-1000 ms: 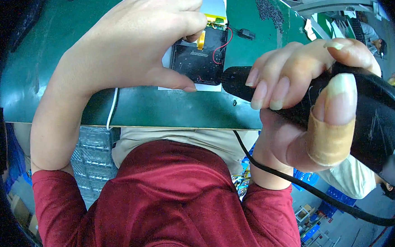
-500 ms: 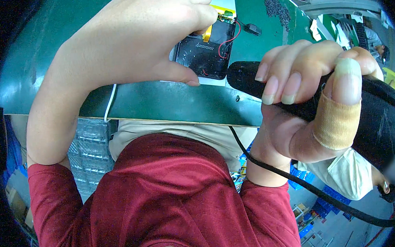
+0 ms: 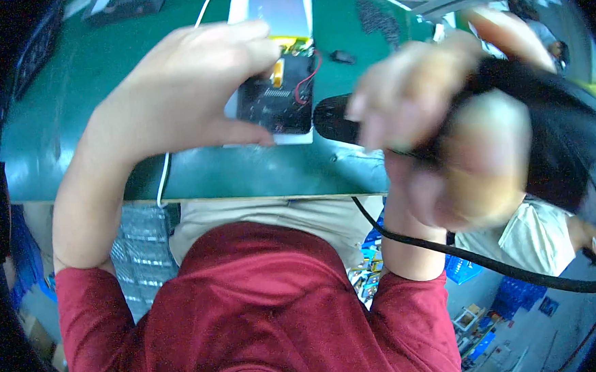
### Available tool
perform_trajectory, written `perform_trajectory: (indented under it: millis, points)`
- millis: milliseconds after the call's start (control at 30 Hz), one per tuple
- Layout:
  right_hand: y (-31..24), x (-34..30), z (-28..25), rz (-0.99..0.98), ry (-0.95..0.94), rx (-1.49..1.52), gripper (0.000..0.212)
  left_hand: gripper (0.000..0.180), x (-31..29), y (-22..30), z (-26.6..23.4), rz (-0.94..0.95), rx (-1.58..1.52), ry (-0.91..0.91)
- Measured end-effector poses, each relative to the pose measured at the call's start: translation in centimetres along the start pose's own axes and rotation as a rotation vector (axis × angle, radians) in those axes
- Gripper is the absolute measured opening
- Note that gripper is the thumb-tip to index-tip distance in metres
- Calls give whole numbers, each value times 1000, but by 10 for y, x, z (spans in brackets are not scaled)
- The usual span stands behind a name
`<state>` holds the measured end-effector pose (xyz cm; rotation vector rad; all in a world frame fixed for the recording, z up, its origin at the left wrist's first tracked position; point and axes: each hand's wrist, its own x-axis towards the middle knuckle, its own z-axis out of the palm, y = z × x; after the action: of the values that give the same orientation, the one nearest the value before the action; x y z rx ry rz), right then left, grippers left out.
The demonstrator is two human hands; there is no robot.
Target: Assemble an electronic device by installing components and fastening them with an electric screwdriver on an assembly line.
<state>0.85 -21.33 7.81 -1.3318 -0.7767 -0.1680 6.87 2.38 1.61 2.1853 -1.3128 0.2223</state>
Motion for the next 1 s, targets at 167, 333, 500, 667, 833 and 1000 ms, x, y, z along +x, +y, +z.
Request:
perform_trajectory:
  millis: [167,333,500,667,833,1000]
  points:
    - [-16,15,-43,-155,463,-218,27,55,4,5,-3,-12,-12,-4]
    - [22,23,-76,-53,678,-271,18,52,12,1,-6,11,-36,-48]
    - [32,18,-83,-50,688,-339,19,44,14,-3,-4,20,-73,0]
    - [25,20,-82,6,687,-113,24,30,13,-5,-1,-40,-146,57]
    - [-11,20,-48,-90,220,97,40,20,23,-4,8,23,-272,198]
    - [-17,30,-41,-5,-30,92,38,16,25,-6,14,57,-315,229]
